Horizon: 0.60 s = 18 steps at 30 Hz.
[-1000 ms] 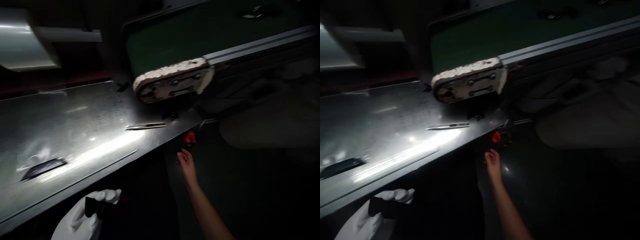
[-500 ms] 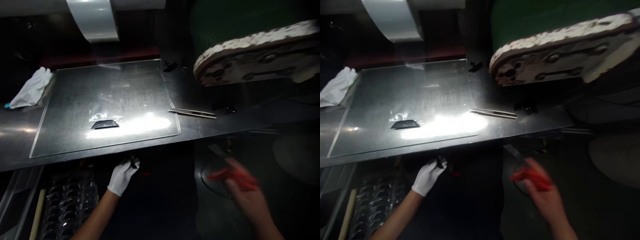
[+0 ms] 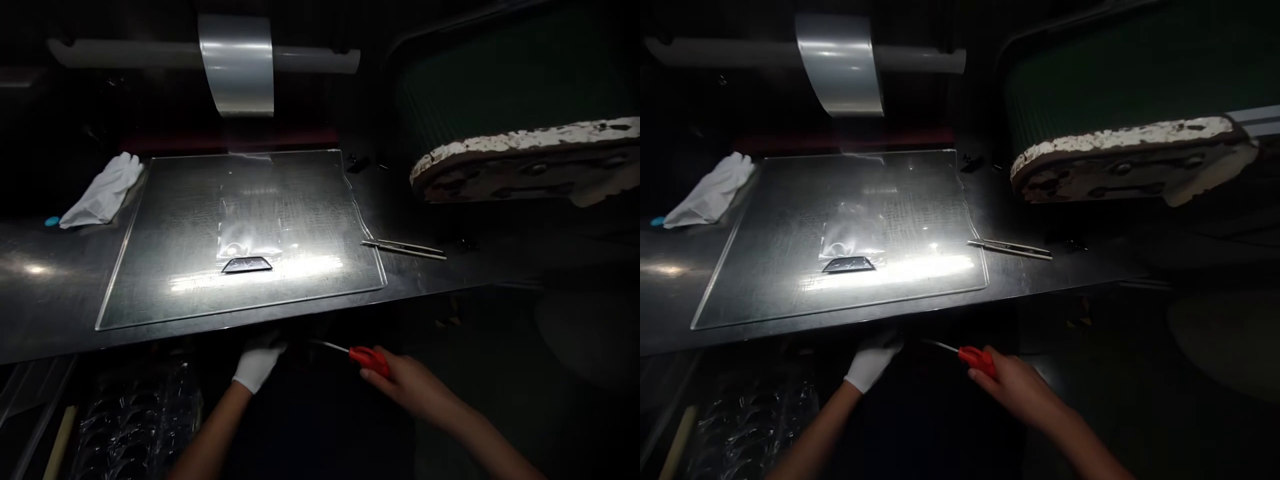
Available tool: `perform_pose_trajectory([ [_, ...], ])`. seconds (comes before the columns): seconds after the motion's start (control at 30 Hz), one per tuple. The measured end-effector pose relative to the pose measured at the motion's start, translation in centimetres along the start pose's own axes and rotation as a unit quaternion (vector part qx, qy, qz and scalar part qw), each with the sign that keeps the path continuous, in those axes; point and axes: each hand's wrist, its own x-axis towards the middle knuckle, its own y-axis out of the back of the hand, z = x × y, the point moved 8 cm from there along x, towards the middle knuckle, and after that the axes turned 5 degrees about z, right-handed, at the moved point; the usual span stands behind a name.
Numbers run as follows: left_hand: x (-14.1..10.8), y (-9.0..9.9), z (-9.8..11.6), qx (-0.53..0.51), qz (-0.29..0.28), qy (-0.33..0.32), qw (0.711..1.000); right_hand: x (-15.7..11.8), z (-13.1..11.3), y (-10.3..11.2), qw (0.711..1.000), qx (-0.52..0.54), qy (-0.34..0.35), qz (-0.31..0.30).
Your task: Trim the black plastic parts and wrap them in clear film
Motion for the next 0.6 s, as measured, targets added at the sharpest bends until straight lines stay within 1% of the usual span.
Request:
perform_pose_trajectory([
  [0.07, 0.0, 0.6, 0.7, 0.03, 0.009, -0.009, 0.999, 0.3, 0.1, 0.1, 1.0, 0.021, 0.006, -0.01],
  [0.17, 0.0, 1.3, 1.9, 0.065, 0.033, -0.013, 0.997, 0.1, -0.1, -0.4, 0.998, 0.064, 0.02, -0.018],
  [0.23, -0.2, 1.6, 2.8, 0.09, 0.047, -0.012, 0.995, -0.7, -0.1, -0.9, 0.995, 0.092, 0.022, -0.01],
  [0.3, -0.4, 1.3, 3.6, 0.118, 0.052, -0.01, 0.992, -1.8, 0.1, -1.3, 0.993, 0.119, 0.02, 0.0],
  [0.37, -0.6, 0.1, 4.4, 0.138, 0.037, -0.01, 0.99, -3.1, 0.9, -1.3, 0.989, 0.144, 0.014, 0.011],
  [0.43, -1.2, -2.0, 4.8, 0.154, -0.003, -0.006, 0.988, -4.4, 2.7, -0.3, 0.985, 0.169, -0.002, 0.034],
  [0.5, -2.3, -4.5, 5.0, 0.171, -0.052, 0.002, 0.984, -5.8, 5.5, 1.8, 0.978, 0.192, -0.025, 0.082],
  [0.6, -5.3, -7.6, 5.8, 0.195, -0.113, 0.006, 0.974, -8.0, 10.9, 6.2, 0.953, 0.226, -0.069, 0.19],
])
